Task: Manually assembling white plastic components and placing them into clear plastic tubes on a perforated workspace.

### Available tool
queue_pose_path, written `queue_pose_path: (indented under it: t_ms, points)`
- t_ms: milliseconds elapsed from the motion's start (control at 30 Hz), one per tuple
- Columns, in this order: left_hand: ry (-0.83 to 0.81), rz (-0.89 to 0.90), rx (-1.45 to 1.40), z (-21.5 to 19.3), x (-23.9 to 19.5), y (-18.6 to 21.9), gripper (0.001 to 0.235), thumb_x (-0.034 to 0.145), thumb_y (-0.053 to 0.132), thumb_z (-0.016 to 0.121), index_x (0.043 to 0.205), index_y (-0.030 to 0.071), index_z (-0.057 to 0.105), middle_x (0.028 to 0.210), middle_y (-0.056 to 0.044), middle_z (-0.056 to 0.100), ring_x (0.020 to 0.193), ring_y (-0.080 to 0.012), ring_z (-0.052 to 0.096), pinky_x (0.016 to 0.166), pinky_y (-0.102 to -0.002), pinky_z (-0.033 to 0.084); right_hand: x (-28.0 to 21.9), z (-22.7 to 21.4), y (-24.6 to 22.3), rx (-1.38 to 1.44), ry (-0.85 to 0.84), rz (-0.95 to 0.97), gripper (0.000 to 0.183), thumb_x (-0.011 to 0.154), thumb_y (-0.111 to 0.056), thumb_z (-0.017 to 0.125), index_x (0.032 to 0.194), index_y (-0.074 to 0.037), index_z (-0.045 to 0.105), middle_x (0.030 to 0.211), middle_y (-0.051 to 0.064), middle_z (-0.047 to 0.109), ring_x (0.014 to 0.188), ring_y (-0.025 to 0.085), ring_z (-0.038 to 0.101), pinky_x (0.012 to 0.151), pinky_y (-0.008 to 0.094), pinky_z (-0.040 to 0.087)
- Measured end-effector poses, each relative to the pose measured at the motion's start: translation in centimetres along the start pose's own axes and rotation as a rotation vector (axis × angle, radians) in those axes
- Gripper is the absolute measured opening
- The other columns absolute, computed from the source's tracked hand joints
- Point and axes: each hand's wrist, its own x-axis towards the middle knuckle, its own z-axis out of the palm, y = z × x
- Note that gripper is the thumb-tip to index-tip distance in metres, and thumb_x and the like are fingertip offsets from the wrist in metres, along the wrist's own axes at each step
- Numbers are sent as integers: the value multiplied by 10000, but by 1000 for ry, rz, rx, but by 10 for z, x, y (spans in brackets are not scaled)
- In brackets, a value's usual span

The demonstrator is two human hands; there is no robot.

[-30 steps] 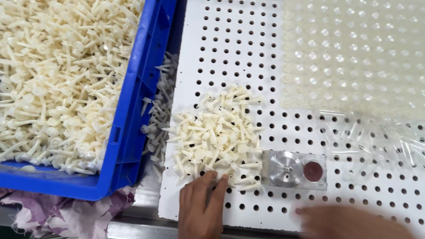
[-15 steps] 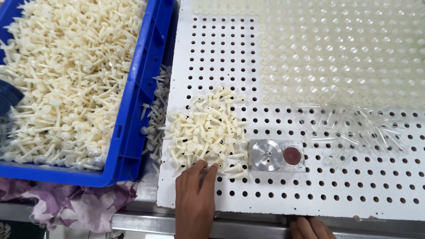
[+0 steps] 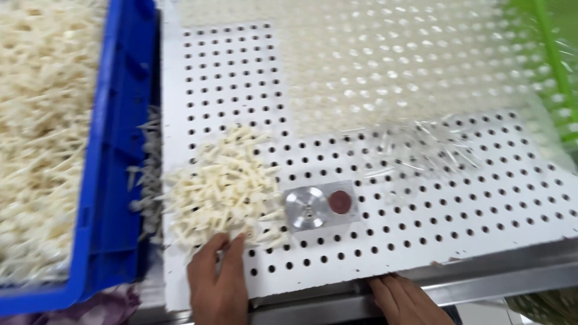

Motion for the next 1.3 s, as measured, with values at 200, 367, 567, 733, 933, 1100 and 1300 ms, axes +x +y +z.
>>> queue_pose_path:
  t_ms: [200,367,567,733,933,1100,1300]
  points:
    - [36,-34,56,9,-7,-7,301,794,9,806,1082,96,791,1127,-128,689,958,-280,667,845,-404,538,-28,1,19,299,-118,86,485,849,-215,768,1316,-141,660,1230,79,734,1130,223,730,938,365,588]
    - [8,-57,67,6,-8,-6,303,813,22,811,1100,116,790,1125,-118,685,988,-268,676,838,-389,544,19,-87,57,159,-19,465,607,798,-313,836,1363,-159,673,1280,94,721,1054,202,730,967,397,572]
    - [79,-66,52,7,-7,-10,292,823,17,801,1094,125,786,1136,-119,687,1003,-292,665,837,-386,548,-87,0,198,89,-117,653,366,842,-447,797,1099,-186,797,1030,41,835,852,128,784,825,310,674]
    - [36,-61,23,12,-9,-13,298,813,33,794,1097,122,779,1156,-137,687,976,-278,674,826,-388,556,-15,-38,131,-435,-580,708,564,826,-602,779,1257,-244,710,1084,9,773,1001,149,778,946,308,642]
    - [-21,-23,-9,11,-8,-22,331,775,19,786,1096,100,786,1146,-147,690,943,-271,677,812,-387,555,-33,-5,157,55,-435,997,566,732,-466,855,1224,-206,751,1045,38,836,994,184,815,916,345,641]
    - [-1,-1,-5,7,-7,-19,313,780,19,784,1087,80,778,1136,-141,701,915,-259,689,804,-388,555,-137,119,230,496,278,616,449,926,-432,769,1007,-22,605,896,138,748,918,181,769,893,361,640]
    - [14,-58,-61,5,-7,-14,274,820,27,788,1091,53,761,1130,-126,712,921,-256,705,782,-358,588,-116,96,300,360,-115,668,195,1064,-71,563,1045,41,721,871,227,694,785,340,756,752,458,685]
